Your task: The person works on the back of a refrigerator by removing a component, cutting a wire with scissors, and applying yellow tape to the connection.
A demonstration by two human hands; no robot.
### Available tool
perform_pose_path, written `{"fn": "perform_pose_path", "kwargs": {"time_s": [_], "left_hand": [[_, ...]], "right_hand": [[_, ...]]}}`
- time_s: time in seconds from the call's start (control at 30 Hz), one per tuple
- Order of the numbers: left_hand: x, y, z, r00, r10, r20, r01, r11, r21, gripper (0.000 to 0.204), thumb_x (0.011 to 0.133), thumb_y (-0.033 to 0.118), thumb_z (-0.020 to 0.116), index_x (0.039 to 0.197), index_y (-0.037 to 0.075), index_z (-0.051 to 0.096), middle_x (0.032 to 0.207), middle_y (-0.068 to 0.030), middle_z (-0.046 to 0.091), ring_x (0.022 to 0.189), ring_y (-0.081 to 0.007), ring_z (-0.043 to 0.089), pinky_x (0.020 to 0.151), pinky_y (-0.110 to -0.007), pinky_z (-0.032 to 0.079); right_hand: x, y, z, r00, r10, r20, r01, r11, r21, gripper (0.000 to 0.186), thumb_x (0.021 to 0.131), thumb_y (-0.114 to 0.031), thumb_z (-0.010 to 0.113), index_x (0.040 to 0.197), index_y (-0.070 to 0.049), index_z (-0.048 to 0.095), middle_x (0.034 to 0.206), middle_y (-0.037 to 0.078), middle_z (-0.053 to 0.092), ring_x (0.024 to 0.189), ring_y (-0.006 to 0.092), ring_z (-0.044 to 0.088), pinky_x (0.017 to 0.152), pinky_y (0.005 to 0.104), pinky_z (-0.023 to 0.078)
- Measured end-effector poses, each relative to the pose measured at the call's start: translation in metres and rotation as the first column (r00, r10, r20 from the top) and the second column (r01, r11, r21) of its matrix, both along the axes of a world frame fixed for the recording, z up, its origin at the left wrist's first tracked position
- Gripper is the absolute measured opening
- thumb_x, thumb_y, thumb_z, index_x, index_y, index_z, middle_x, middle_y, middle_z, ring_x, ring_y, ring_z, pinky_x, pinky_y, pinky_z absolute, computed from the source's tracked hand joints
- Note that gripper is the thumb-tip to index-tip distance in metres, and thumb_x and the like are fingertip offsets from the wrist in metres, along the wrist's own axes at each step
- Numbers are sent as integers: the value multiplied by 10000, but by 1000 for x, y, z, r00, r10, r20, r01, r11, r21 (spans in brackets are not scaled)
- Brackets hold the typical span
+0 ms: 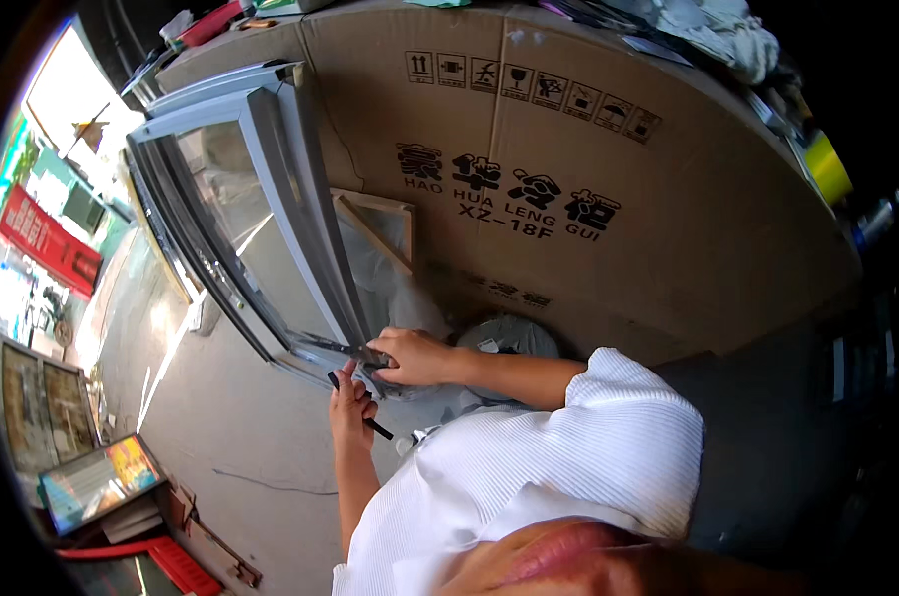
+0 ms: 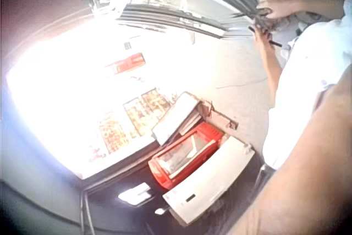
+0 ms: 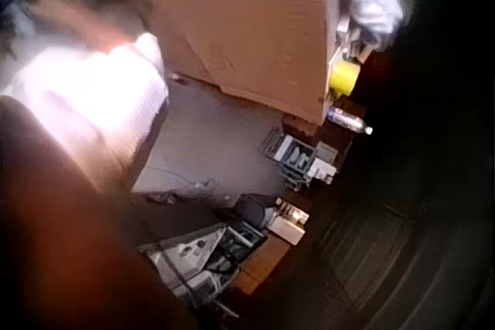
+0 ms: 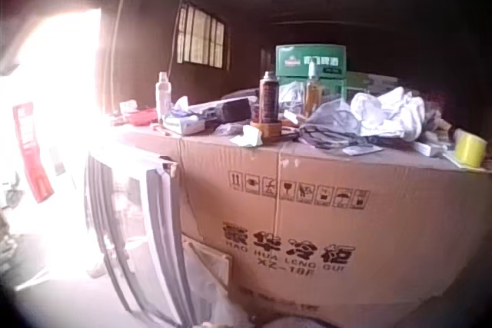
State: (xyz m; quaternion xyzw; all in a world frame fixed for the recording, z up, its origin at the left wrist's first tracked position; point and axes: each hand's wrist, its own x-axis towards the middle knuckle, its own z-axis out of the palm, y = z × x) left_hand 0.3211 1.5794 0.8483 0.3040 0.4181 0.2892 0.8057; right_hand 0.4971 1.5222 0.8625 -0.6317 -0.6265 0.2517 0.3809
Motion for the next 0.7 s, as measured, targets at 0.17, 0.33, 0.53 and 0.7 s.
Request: {"fn": "perform_pose_path", "kwargs": {"time_s": [0.17,0.33,0.53,0.7], "left_hand": [[-25,15,18,981,-190,-33,193,976,97,391,921,400,567,1165,96,576,625,107,328,472,-1,248,424,-179,186],[-52,33,4,988,-130,86,135,989,-59,195,928,250,550,1054,111,602,552,99,300,429,0,248,389,-187,175],[-67,35,0,987,-129,99,131,991,-12,204,931,261,550,1053,107,608,561,99,316,433,-4,254,394,-184,184],[-70,19,-3,980,-139,140,146,988,-40,209,931,253,559,1059,97,611,582,98,320,452,-5,256,406,-189,189]], "right_hand": [[-41,-6,23,974,103,202,-111,993,31,435,784,-324,691,1080,-11,630,904,129,626,816,274,633,726,373,499],[25,1,114,840,-250,481,48,918,393,260,816,-263,650,950,-40,660,967,123,647,899,282,628,799,370,501],[208,11,249,68,-876,478,305,474,826,206,883,-96,522,1052,-45,628,1062,118,637,986,286,602,875,391,474],[316,22,289,-128,-740,661,431,558,709,254,826,-65,558,1060,-49,655,1054,173,641,977,356,607,867,443,485]]}}
